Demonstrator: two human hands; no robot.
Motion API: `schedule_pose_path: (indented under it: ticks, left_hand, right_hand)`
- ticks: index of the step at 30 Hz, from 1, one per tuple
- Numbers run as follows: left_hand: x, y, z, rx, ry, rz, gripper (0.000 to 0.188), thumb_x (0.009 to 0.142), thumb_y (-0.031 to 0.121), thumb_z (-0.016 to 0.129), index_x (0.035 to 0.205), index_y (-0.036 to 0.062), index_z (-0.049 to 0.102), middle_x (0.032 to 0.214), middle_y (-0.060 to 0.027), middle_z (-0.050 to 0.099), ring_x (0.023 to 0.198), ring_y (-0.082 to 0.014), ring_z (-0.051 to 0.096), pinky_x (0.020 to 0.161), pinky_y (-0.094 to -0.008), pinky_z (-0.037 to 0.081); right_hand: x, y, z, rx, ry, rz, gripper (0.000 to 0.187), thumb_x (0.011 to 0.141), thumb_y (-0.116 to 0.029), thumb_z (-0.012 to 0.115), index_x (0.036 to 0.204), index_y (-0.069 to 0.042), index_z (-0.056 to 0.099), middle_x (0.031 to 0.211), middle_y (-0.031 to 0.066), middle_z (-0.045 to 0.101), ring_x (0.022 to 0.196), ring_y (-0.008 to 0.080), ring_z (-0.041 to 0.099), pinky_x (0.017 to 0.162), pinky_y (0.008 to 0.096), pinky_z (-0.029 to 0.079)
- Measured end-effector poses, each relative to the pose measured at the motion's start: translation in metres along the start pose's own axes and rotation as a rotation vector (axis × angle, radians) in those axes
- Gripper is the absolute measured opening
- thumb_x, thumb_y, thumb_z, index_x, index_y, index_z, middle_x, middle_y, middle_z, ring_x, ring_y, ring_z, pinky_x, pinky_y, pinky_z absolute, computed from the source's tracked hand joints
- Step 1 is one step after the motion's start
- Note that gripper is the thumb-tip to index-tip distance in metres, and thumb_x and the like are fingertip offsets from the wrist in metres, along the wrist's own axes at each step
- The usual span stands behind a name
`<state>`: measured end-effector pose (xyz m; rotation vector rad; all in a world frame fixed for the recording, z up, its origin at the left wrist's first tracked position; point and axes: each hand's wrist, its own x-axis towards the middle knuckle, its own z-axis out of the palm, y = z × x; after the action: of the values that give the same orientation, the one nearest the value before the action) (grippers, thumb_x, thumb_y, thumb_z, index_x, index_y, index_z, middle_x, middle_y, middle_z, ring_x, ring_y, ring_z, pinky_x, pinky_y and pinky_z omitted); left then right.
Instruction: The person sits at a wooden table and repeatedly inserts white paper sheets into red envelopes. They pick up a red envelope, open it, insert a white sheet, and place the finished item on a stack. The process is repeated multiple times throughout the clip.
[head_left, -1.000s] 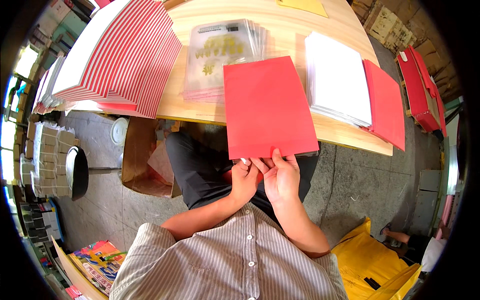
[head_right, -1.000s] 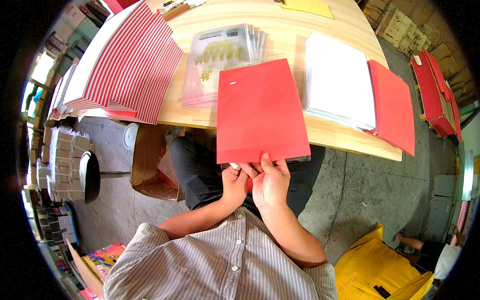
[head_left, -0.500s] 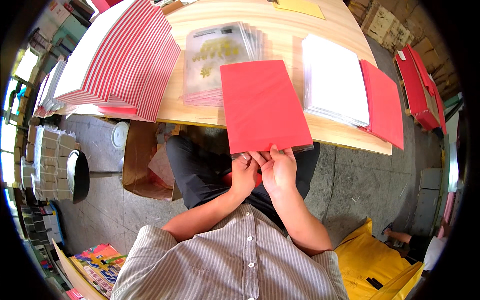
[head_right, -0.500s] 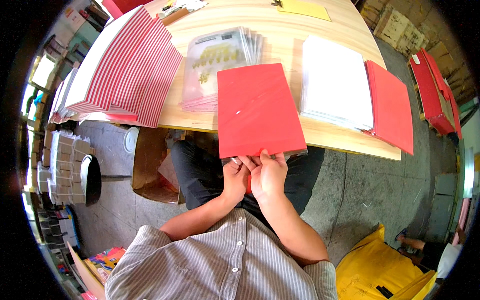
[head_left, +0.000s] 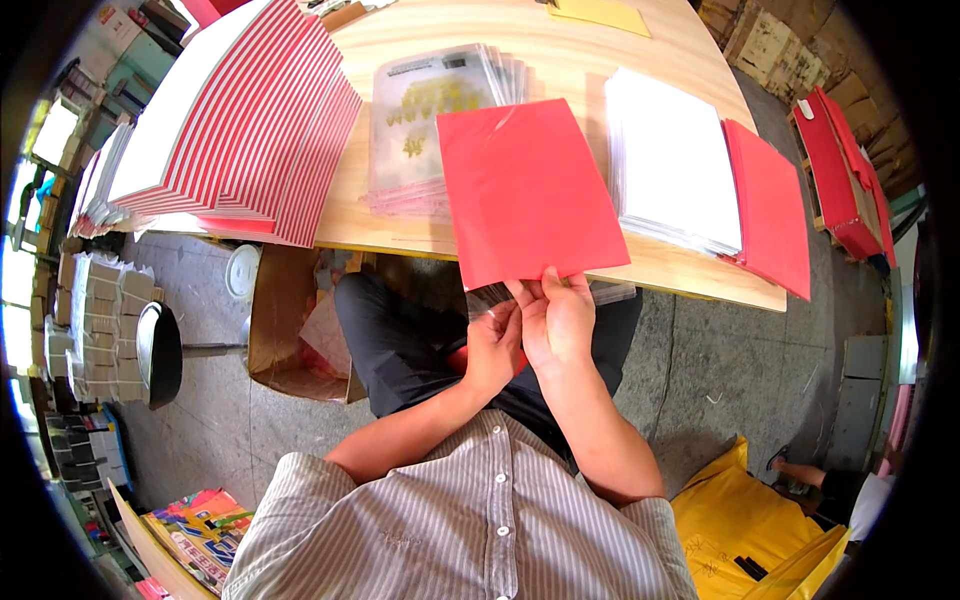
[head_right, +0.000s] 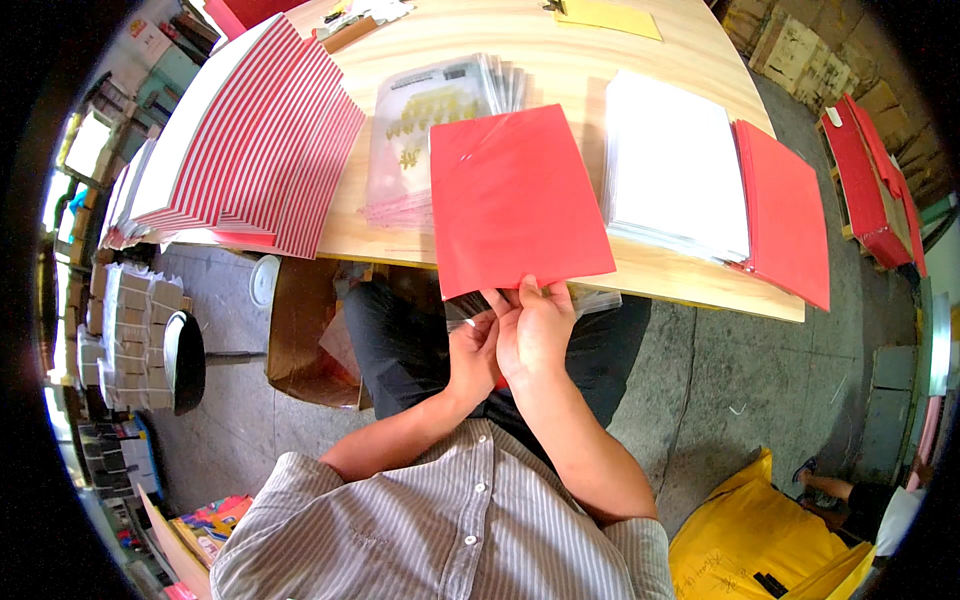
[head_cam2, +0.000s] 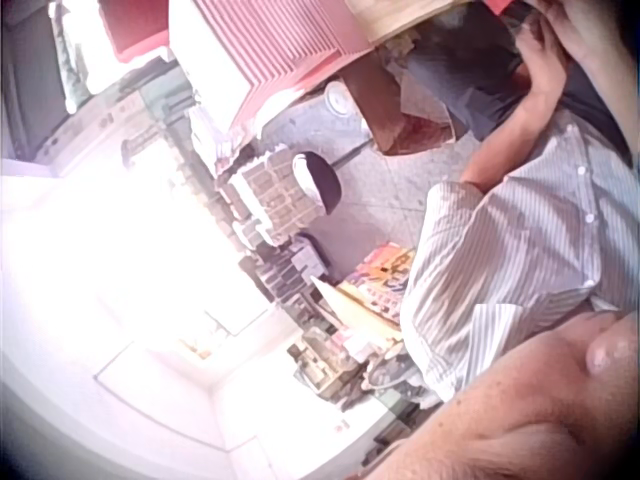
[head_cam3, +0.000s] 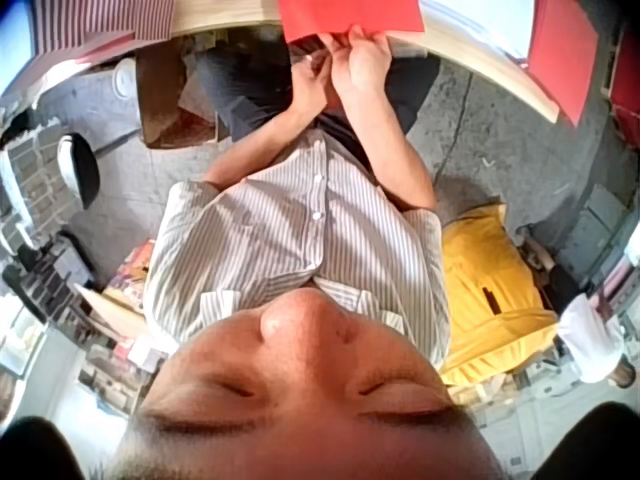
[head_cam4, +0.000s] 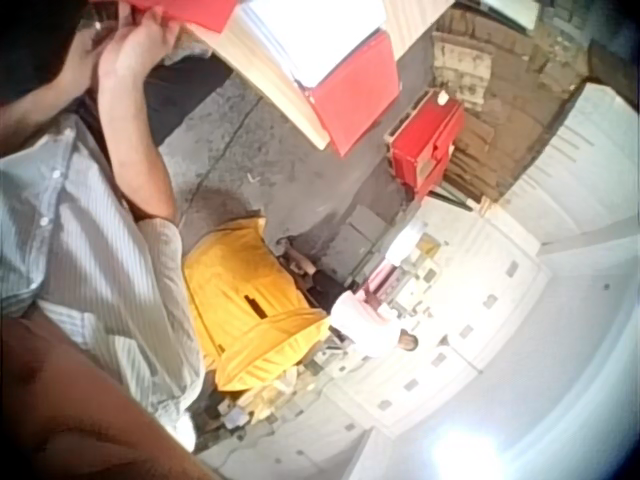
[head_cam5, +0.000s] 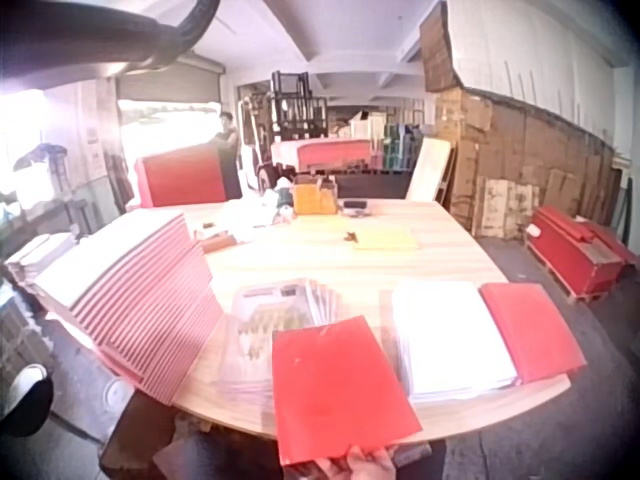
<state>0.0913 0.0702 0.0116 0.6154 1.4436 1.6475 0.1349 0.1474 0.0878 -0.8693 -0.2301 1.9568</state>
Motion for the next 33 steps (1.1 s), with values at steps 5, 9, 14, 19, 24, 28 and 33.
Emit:
schedule_pose_path:
  ticks: [5, 9, 14, 19, 24, 28, 33]
  left_hand:
    - [0.007, 0.008, -0.003, -0.034, 0.003, -0.039, 0.021, 0.103, 0.007, 0.048, 0.110, -0.0062, 0.063, 0.100, -0.0068, 0.069, 0.088, -0.0094, 0.062, 0.078, -0.0247, 0.051]
    - [0.011, -0.001, -0.005, -0.151, 0.020, -0.070, 0.021, 0.103, 0.008, 0.049, 0.110, -0.0060, 0.064, 0.099, -0.0066, 0.069, 0.087, -0.0094, 0.062, 0.077, -0.0242, 0.050]
    - [0.015, 0.012, -0.006, -0.130, 0.037, -0.081, 0.025, 0.103, 0.008, 0.048, 0.115, -0.0080, 0.063, 0.100, -0.0050, 0.068, 0.087, -0.0065, 0.060, 0.076, -0.0220, 0.049]
    - [0.024, 0.011, -0.011, -0.234, 0.041, -0.192, 0.026, 0.103, 0.011, 0.050, 0.116, -0.0069, 0.063, 0.101, -0.0071, 0.069, 0.086, -0.0088, 0.063, 0.076, -0.0239, 0.051]
    - [0.027, 0.011, -0.012, -0.352, 0.057, -0.257, 0.027, 0.102, 0.015, 0.054, 0.116, -0.0059, 0.063, 0.101, -0.0115, 0.070, 0.090, -0.0163, 0.068, 0.079, -0.0280, 0.055]
    - [0.029, 0.011, -0.017, -0.335, 0.072, -0.284, 0.027, 0.099, 0.018, 0.060, 0.113, -0.0044, 0.063, 0.103, -0.0146, 0.071, 0.091, -0.0215, 0.070, 0.080, -0.0326, 0.057]
    - [0.026, 0.001, -0.025, -0.285, 0.077, -0.342, 0.026, 0.097, 0.019, 0.063, 0.109, -0.0033, 0.063, 0.102, -0.0167, 0.071, 0.091, -0.0235, 0.070, 0.080, -0.0343, 0.057]
  right_hand:
    - [0.012, 0.010, -0.005, 0.035, 0.017, -0.010, 0.024, 0.102, 0.002, 0.040, 0.123, -0.003, 0.050, 0.119, 0.0130, 0.059, 0.110, 0.0298, 0.063, 0.095, 0.0539, 0.056]
    - [0.020, 0.014, -0.009, 0.044, 0.041, 0.023, 0.024, 0.101, 0.002, 0.041, 0.123, -0.005, 0.050, 0.120, 0.0135, 0.059, 0.107, 0.0289, 0.064, 0.092, 0.0551, 0.057]
    - [0.020, 0.015, 0.001, 0.046, -0.008, 0.009, 0.026, 0.101, 0.003, 0.039, 0.125, -0.003, 0.048, 0.121, 0.0131, 0.058, 0.115, 0.0307, 0.061, 0.101, 0.0565, 0.051]
    - [0.035, 0.026, -0.010, 0.051, 0.047, 0.021, 0.023, 0.102, 0.000, 0.043, 0.124, -0.004, 0.048, 0.119, 0.0129, 0.059, 0.106, 0.0279, 0.064, 0.093, 0.0544, 0.057]
    - [0.026, 0.011, -0.022, 0.060, -0.021, 0.124, 0.020, 0.100, -0.003, 0.049, 0.119, 0.000, 0.054, 0.123, 0.0151, 0.060, 0.106, 0.0278, 0.064, 0.091, 0.0444, 0.057]
    - [-0.002, -0.023, -0.063, -0.065, -0.078, 0.153, 0.021, 0.098, -0.008, 0.052, 0.115, 0.003, 0.059, 0.119, 0.0178, 0.064, 0.102, 0.0275, 0.066, 0.090, 0.0410, 0.056]
    - [0.013, -0.036, -0.121, -0.211, 0.093, 0.021, 0.025, 0.099, -0.022, 0.059, 0.111, 0.000, 0.061, 0.101, 0.0125, 0.069, 0.090, 0.0212, 0.065, 0.079, 0.0329, 0.052]
